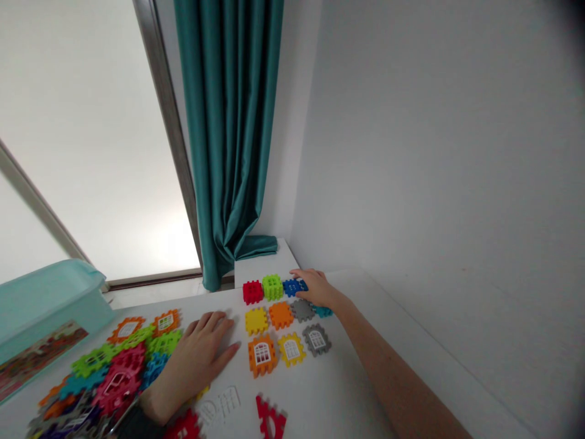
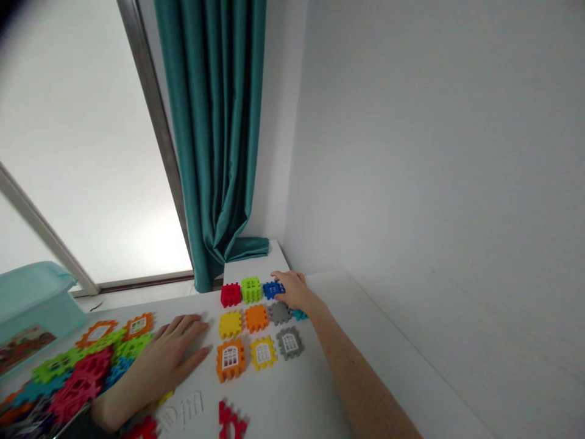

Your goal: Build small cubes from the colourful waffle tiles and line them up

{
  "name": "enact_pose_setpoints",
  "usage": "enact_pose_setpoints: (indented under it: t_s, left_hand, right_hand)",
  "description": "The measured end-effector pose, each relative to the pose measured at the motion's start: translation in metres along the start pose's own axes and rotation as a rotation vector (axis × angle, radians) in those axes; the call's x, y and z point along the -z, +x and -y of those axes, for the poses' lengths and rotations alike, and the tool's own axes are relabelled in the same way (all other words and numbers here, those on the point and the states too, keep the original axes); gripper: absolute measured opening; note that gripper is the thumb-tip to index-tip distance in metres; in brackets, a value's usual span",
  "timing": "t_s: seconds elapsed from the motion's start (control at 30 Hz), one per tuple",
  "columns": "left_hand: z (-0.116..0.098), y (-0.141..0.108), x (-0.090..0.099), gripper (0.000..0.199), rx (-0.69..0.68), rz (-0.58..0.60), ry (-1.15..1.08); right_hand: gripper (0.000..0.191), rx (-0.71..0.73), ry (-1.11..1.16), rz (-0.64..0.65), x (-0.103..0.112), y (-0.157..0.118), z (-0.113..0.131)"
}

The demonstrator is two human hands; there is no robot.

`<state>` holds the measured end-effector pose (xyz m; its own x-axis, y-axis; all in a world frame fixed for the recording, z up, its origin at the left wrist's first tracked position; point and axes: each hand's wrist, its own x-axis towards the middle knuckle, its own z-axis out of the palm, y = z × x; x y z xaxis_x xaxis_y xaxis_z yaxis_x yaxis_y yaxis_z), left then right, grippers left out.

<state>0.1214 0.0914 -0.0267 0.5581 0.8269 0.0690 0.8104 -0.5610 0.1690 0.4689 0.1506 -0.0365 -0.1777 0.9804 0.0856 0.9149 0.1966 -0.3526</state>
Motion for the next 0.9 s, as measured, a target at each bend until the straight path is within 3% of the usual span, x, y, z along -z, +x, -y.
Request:
enact_pose_setpoints:
  t_s: [0.47, 0.9]
  left_hand:
    - [-0.0016, -0.0001, 0.0026, 0.042, 0.016, 0.038, 0.012]
    - [-0.0007, -0.0009, 0.001, 0.043, 0.007, 0.016, -0.003]
  right_hand:
    - [0.06, 0.014, -0.014, -0.031, -0.0029, -0.0002, -0.0025]
    - [0.034, 0.101, -0.007, -0.035, 0.0048, -0.0022, 0.0028]
